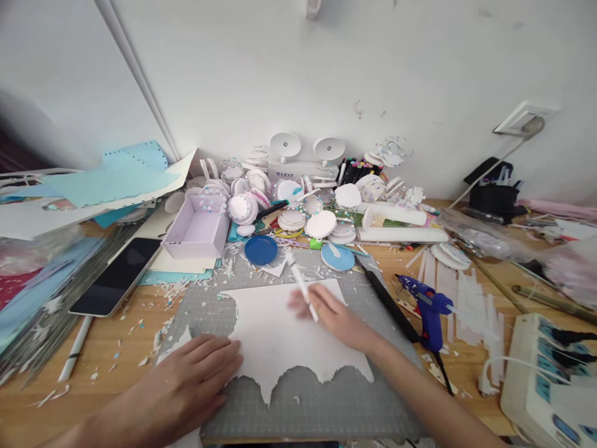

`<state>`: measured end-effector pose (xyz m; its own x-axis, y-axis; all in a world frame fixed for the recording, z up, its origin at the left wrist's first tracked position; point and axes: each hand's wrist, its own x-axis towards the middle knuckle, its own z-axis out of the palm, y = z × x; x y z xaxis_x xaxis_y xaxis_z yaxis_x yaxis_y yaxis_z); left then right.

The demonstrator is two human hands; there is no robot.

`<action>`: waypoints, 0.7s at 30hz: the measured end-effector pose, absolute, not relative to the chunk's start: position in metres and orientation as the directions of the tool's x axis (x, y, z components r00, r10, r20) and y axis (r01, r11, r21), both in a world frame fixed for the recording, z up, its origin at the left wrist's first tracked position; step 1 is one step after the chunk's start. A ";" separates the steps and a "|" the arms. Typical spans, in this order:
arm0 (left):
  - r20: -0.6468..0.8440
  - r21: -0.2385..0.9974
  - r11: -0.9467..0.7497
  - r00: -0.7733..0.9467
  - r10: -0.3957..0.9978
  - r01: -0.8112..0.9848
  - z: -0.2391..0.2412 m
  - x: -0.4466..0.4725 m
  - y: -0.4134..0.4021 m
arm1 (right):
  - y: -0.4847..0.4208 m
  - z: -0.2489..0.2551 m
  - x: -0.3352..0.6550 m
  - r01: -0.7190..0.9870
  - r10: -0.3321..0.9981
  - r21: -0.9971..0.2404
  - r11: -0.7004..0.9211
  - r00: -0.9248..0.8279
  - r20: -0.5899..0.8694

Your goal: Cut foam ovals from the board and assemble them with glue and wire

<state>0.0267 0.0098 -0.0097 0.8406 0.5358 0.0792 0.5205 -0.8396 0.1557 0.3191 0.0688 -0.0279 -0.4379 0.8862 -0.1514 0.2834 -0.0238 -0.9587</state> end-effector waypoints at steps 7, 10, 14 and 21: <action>0.136 0.162 -0.852 0.844 0.518 0.497 -0.012 0.019 0.009 | 0.067 -0.032 0.304 0.167 0.845 -0.986 0.030 -0.532 -0.065; 0.127 0.184 -0.843 0.838 0.531 0.506 -0.009 0.020 0.013 | 0.064 -0.042 0.296 0.177 0.906 -0.981 0.077 -0.423 -0.006; 0.101 0.274 -0.881 0.899 0.426 0.386 -0.008 0.046 0.021 | 0.070 -0.054 0.293 0.138 0.943 -0.987 0.084 -0.332 0.034; 0.035 0.309 -0.864 0.903 0.428 0.398 -0.032 0.078 0.051 | 0.058 -0.052 0.297 0.122 0.951 -0.991 0.061 -0.308 0.021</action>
<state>0.0776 0.0506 -0.0325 0.9030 0.4282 0.0349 0.3976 -0.8638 0.3095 0.2972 0.0578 -0.0520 -0.3076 0.9513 0.0207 0.1217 0.0609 -0.9907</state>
